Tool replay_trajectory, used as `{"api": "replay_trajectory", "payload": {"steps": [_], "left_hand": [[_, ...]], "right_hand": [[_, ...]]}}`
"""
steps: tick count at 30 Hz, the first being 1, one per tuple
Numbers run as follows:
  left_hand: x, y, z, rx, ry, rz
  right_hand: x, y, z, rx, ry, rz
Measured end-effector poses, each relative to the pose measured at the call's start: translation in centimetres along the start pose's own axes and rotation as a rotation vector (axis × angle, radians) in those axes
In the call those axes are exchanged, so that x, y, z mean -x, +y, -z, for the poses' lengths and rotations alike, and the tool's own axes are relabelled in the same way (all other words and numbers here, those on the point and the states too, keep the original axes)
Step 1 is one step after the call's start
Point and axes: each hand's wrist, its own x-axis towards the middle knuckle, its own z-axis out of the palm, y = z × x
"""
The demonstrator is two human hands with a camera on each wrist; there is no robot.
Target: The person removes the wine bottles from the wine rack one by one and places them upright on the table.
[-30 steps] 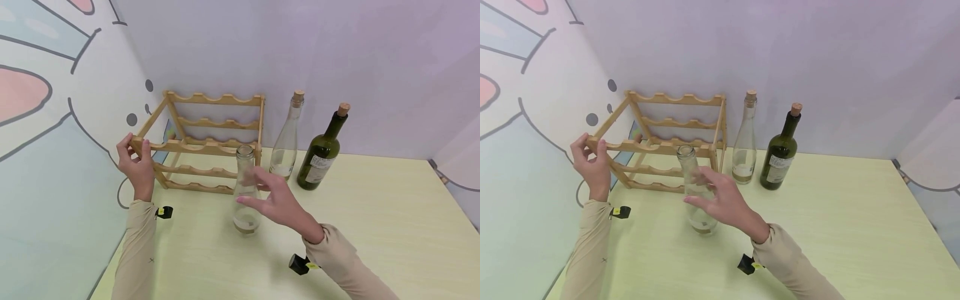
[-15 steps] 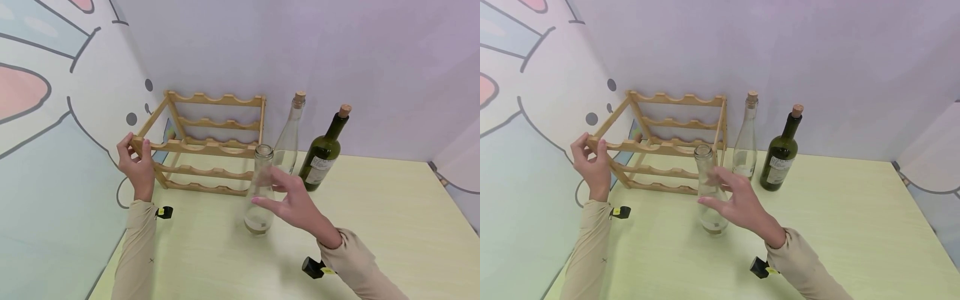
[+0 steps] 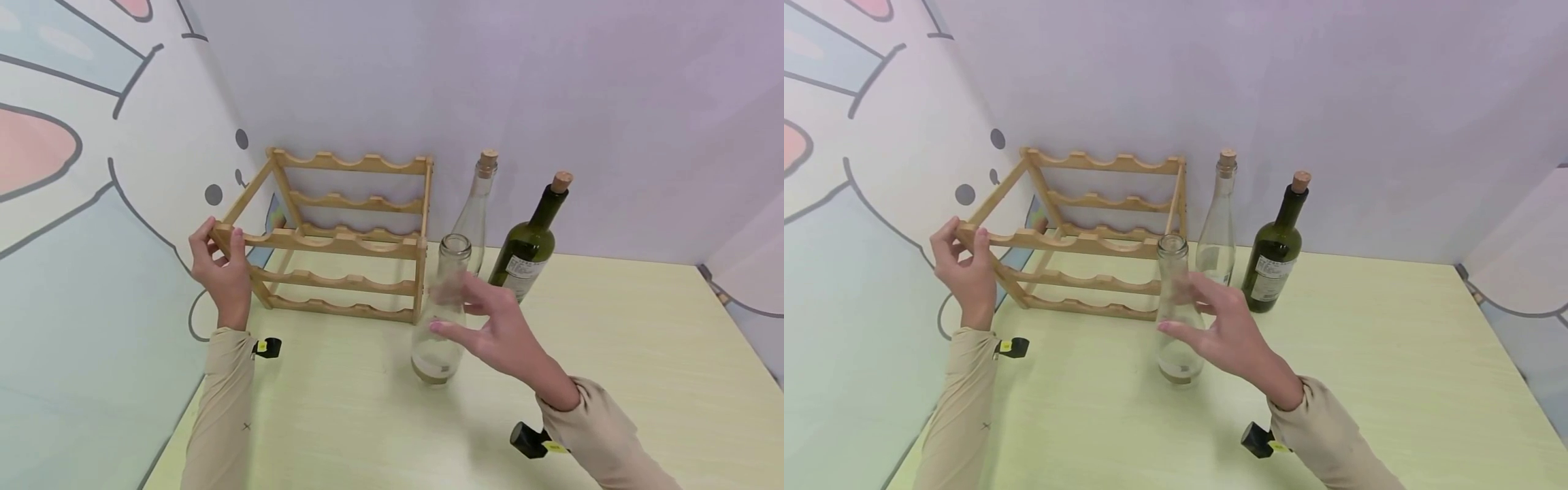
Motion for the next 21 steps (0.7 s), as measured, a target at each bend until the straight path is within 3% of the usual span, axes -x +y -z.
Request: {"api": "replay_trajectory", "payload": {"steps": [14,21], "left_hand": [[0.0,0.0,0.1,0.005,0.003,0.020],[-0.7,-2.6,0.2,-0.019,-0.022,0.026]], "right_hand": [[0.8,0.6,2.0,0.047,0.057,0.037],[1.3,0.8,3.0,0.052,0.077,0.048]]}}
